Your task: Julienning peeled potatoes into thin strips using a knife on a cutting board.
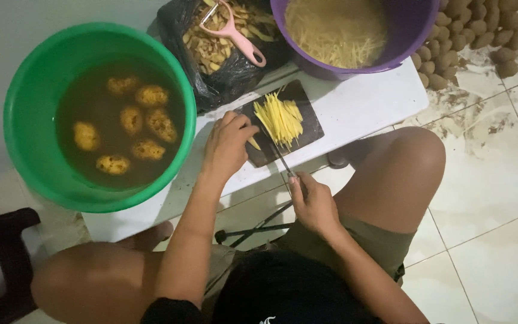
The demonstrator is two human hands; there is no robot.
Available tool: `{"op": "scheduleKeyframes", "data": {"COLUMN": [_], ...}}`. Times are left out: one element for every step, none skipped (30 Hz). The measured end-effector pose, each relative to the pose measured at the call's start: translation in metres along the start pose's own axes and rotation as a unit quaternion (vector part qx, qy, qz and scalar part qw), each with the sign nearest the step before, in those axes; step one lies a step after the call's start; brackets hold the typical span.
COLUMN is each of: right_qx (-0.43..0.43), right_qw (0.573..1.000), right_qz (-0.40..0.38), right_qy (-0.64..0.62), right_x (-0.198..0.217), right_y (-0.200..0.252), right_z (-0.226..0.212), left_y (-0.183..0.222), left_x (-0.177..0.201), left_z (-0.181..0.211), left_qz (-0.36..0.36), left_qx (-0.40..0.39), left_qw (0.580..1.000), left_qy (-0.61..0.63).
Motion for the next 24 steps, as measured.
{"op": "scheduleKeyframes", "data": {"right_qx": [0.0,-0.003,-0.006,-0.006,-0.009,-0.012,-0.012,-0.011,-0.011,-0.01,-0.002,0.007,0.008,0.003,-0.002,-0.001,-0.005,-0.011,-0.012,-0.012,-0.012,-0.011,-0.012,-0.014], "right_qw": [1.0,1.0,1.0,1.0,1.0,1.0,1.0,1.0,1.0,1.0,1.0,1.0,1.0,1.0,0.999,0.999,0.998,0.996,0.996,0.993,0.989,0.989,0.982,0.972], "right_qz": [0.0,-0.004,-0.007,-0.008,-0.007,-0.006,-0.006,-0.007,-0.007,-0.01,-0.01,-0.01,-0.012,-0.013,-0.014,-0.012,-0.011,-0.011,-0.01,-0.019,-0.027,-0.027,-0.047,-0.065], "right_qy": [0.0,0.006,0.012,0.012,0.002,-0.008,-0.008,-0.018,-0.028,-0.028,-0.022,-0.017,-0.017,-0.025,-0.033,-0.034,-0.061,-0.087,-0.088,-0.117,-0.146,-0.146,-0.185,-0.224], "right_x": [0.0,-0.001,-0.001,-0.002,-0.002,-0.003,-0.005,-0.006,-0.008,-0.011,-0.014,-0.018,-0.016,-0.014,-0.011,-0.01,-0.009,-0.008,-0.005,-0.004,-0.002,-0.003,-0.004,-0.005], "right_y": [0.001,0.002,0.003,0.004,0.004,0.004,0.004,0.004,0.005,0.002,-0.001,-0.004,-0.001,0.001,0.003,0.003,0.003,0.005,0.004,0.003,0.002,0.001,0.001,0.0], "right_z": [-0.001,-0.002,-0.003,-0.002,0.0,0.001,0.002,0.003,0.005,0.012,0.019,0.026,0.021,0.016,0.01,0.01,0.009,0.01,0.009,0.007,0.006,0.008,0.011,0.013], "left_y": [-0.002,-0.003,-0.004,-0.003,-0.001,0.0,0.004,0.008,0.012,0.013,0.014,0.015,0.02,0.023,0.026,0.024,0.022,0.022,0.017,0.013,0.01,0.006,0.003,-0.001], "left_x": [-0.002,-0.004,-0.006,-0.006,-0.005,-0.004,-0.004,-0.005,-0.006,-0.004,-0.002,0.001,-0.003,-0.007,-0.01,-0.007,-0.003,-0.001,-0.002,-0.001,-0.001,0.001,0.003,0.004], "left_z": [-0.002,-0.004,-0.006,-0.006,-0.006,-0.006,-0.006,-0.005,-0.005,-0.001,0.002,0.005,0.005,0.005,0.006,0.009,0.011,0.015,0.019,0.022,0.026,0.03,0.035,0.039], "left_qz": [0.0,0.009,0.017,0.017,0.041,0.064,0.064,0.058,0.052,0.052,0.038,0.025,0.024,0.022,0.019,0.019,0.045,0.069,0.069,0.106,0.144,0.145,0.154,0.163], "left_qx": [0.0,-0.009,-0.019,-0.018,-0.004,0.01,0.01,0.008,0.006,0.008,-0.004,-0.017,-0.015,-0.03,-0.044,-0.047,-0.038,-0.028,-0.029,-0.021,-0.012,-0.012,0.005,0.022], "left_qw": [1.0,1.0,1.0,1.0,0.999,0.998,0.998,0.998,0.998,0.998,0.999,0.999,0.999,0.999,0.998,0.998,0.998,0.997,0.997,0.994,0.988,0.988,0.985,0.982], "left_qy": [0.0,0.002,0.005,0.005,-0.009,-0.024,-0.024,-0.025,-0.026,-0.027,-0.024,-0.021,-0.022,-0.027,-0.032,-0.033,-0.016,0.003,0.004,0.028,0.053,0.051,0.073,0.095]}}
Point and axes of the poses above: each hand's wrist, its own y-axis away from the middle knuckle, its own x-axis out of the back of the hand, z = x × y, the point moved 1 cm from there along -y, towards the middle knuckle, and after that the axes turned 13 degrees about -x, right-handed, at the moved point
